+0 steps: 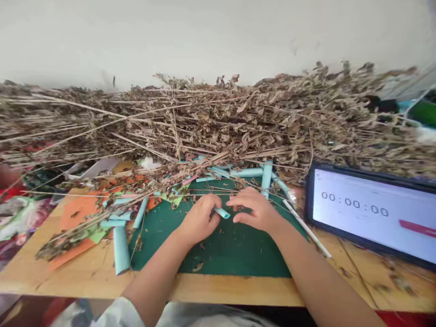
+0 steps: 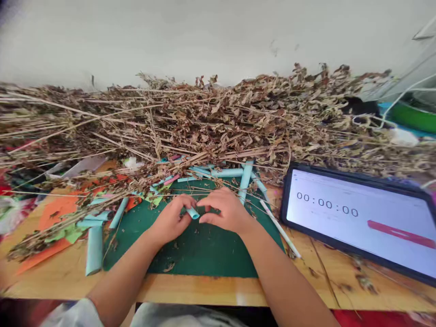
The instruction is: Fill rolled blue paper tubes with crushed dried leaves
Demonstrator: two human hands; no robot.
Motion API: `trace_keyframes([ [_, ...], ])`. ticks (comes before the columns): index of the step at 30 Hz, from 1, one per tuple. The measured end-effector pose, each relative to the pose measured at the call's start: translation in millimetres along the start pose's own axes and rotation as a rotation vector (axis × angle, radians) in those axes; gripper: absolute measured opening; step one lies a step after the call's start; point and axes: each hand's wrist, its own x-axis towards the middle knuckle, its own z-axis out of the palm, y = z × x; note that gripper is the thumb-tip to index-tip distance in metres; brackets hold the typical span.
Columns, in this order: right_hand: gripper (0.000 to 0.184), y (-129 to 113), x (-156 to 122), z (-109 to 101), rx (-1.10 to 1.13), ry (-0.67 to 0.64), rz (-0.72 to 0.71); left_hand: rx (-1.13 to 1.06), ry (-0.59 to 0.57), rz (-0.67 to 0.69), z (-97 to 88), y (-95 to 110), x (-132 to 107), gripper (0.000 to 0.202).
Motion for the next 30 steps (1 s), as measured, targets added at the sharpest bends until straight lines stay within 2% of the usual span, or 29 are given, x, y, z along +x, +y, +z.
trace_keyframes([
  [3, 0.031, -11.5, 0.0, 3.9, -0.047, -0.045, -0.035, -0.065, -0.024, -0.014, -4.3, 5.6, -2.4, 0.019],
  [6, 0.022, -19.3, 0.7, 7.7, -0.117, -0.073, -0.08, -0.184, -0.118, -0.036, -5.7, 9.2, -3.8, 0.013],
  [10, 0.022, -24.4, 1.2, 9.0, -0.144, -0.072, -0.105, -0.274, -0.175, -0.008, -3.7, 10.7, -3.2, 0.011],
  [12, 0.025, -26.8, 1.3, 8.6, -0.153, -0.048, -0.106, -0.184, -0.156, 0.033, -1.7, 11.9, -2.4, 0.013],
  [17, 0.04, -31.8, 0.7, 11.3, -0.237, -0.001, -0.155, 0.226, 0.017, 0.108, 4.0, 18.1, -2.3, 0.023],
  [20, 0.046, -31.3, -0.5, 14.0, -0.294, 0.032, -0.172, 0.204, -0.061, 0.125, 6.7, 18.5, -2.8, 0.041],
  [23, 0.045, -30.0, -1.2, 15.0, -0.329, 0.044, -0.173, 0.153, -0.15, 0.102, 9.5, 15.5, -3.8, 0.054],
  [30, 0.04, -31.1, 0.5, 11.2, -0.238, -0.016, -0.105, 0.07, -0.224, 0.024, 9.4, 17.8, -5.1, 0.045],
])
